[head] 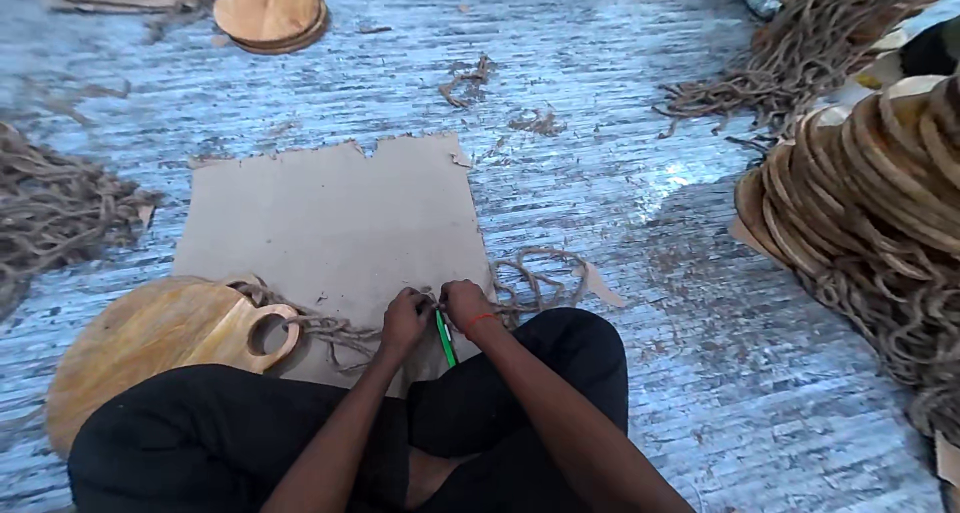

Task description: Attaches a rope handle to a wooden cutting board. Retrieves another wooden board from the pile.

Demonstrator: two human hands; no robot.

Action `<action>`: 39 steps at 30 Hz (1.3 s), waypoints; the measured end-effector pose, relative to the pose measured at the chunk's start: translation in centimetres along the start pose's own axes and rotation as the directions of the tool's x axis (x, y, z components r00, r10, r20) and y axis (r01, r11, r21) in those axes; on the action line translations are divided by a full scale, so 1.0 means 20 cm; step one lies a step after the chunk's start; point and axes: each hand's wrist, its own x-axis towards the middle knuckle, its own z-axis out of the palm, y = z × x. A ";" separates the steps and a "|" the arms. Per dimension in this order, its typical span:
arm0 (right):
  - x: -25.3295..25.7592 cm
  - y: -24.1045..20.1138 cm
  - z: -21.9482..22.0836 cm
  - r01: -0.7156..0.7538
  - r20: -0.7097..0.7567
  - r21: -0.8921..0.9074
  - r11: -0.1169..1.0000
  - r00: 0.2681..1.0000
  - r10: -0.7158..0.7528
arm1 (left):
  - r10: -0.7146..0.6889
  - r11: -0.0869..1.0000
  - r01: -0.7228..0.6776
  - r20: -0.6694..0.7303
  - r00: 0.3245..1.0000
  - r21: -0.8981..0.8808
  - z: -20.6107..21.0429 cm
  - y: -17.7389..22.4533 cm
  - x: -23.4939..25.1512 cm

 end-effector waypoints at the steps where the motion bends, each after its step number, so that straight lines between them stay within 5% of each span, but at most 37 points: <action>1: 0.04 0.00 0.01 0.000 -0.004 -0.026 1.000 1.000 0.000 | -0.007 1.000 0.007 -0.016 1.000 0.013 -0.01 0.02 0.01; 12: 0.05 0.02 0.02 -0.089 -0.053 -0.017 0.996 0.995 0.088 | -0.034 0.999 0.034 -0.014 0.999 0.032 0.00 0.00 0.04; 15: -0.02 0.11 -0.02 0.013 -0.188 0.226 0.974 0.982 0.031 | 0.075 0.995 -0.078 -0.040 0.996 -0.069 -0.03 -0.10 0.00; 18: 0.00 0.23 -0.14 0.075 -0.301 0.343 0.936 0.953 0.034 | 0.018 0.981 -0.034 -0.083 0.996 -0.190 -0.11 -0.04 -0.06; 25: -0.08 0.42 -0.28 -0.141 -0.227 0.080 0.987 0.961 0.155 | 0.122 0.957 -0.099 0.070 0.990 -0.273 -0.57 -0.06 -0.21; 29: -0.06 0.35 -0.19 -0.110 -0.191 -0.053 0.992 0.977 0.098 | 0.164 0.936 -0.150 0.016 0.986 -0.320 -0.74 -0.20 -0.31; 33: -0.08 0.31 -0.09 0.019 -0.203 -0.179 0.984 0.978 -0.056 | 0.162 0.977 -0.159 0.008 0.987 -0.143 -0.64 -0.25 -0.36; 39: -0.12 0.25 0.02 0.234 -0.480 -0.096 0.968 0.841 -0.251 | 0.154 0.900 -0.291 0.390 0.908 0.323 -0.36 -0.21 -0.25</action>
